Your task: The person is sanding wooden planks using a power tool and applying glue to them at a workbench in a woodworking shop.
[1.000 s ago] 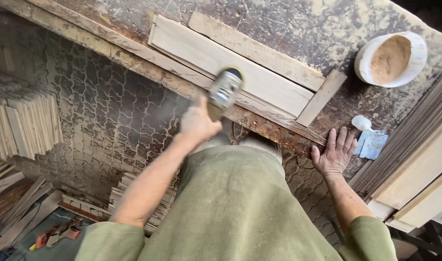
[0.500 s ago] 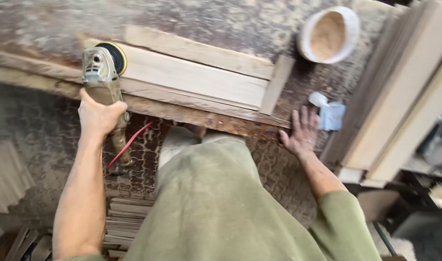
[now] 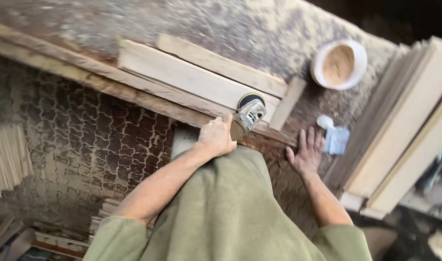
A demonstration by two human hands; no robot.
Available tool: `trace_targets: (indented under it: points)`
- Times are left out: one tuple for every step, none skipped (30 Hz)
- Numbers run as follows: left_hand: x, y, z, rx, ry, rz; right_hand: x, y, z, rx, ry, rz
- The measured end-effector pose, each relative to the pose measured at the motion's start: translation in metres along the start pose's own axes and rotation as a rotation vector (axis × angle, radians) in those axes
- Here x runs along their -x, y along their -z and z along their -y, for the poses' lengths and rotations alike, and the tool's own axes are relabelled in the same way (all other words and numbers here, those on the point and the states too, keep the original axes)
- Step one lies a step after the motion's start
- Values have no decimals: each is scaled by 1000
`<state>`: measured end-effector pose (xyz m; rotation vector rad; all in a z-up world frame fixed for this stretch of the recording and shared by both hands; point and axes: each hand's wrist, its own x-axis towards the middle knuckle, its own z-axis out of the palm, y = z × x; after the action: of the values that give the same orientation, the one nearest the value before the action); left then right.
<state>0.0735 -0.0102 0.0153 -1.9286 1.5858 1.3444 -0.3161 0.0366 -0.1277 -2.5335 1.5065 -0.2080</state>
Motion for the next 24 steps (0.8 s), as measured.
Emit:
trace_targets:
  points:
    - [5,14,17,12,21,-34,-14,6,7,-9,37,-19]
    - [12,25,33,9,96,-68,-17,14,16,-51,22,-60]
    - [18,35,49,8,171,-101,-21,22,23,-94,8,-99]
    - [32,59,63,17,174,-118,-27,26,38,-92,25,-108]
    - [47,83,79,100,280,-170,-33,31,52,-126,53,-132]
    - [63,106,95,191,390,-225,-41,35,66,-161,88,-154]
    - [60,107,130,208,396,-243,-61,38,86,-159,113,-162]
    - [57,106,165,339,483,-373,-77,42,107,-237,138,-155]
    - [54,104,201,471,569,-502,-92,45,130,-316,163,-147]
    - [59,106,229,487,574,-512,-116,41,153,-313,182,-147]
    - [64,108,257,501,627,-607,-141,37,178,-352,216,-138]
    - [65,111,283,515,671,-698,-165,35,200,-383,243,-130]
    - [85,114,293,532,666,-704,-190,21,216,-370,256,-132]
    - [106,113,302,680,645,-778,-212,7,232,-305,226,-41]
    - [126,110,311,827,622,-852,-233,-8,247,-239,194,49]
    - [152,105,307,846,630,-850,-249,-20,253,-230,209,58]
    - [179,100,303,922,617,-857,-264,-31,259,-174,64,124]
    - [201,98,299,996,591,-864,-283,-42,263,-111,-87,178]
    - [215,88,297,1013,587,-864,-290,-45,268,-97,-79,176]
    - [230,76,293,1048,590,-892,-295,-48,271,-89,-78,156]
    - [245,63,288,1083,594,-920,-300,-50,274,-82,-76,136]
    - [248,38,297,1103,599,-921,-303,-55,269,-69,-61,139]
    - [250,13,306,1170,599,-949,-305,-60,263,-134,-29,96]
    - [251,-10,315,1236,596,-979,-311,-65,258,-202,2,51]
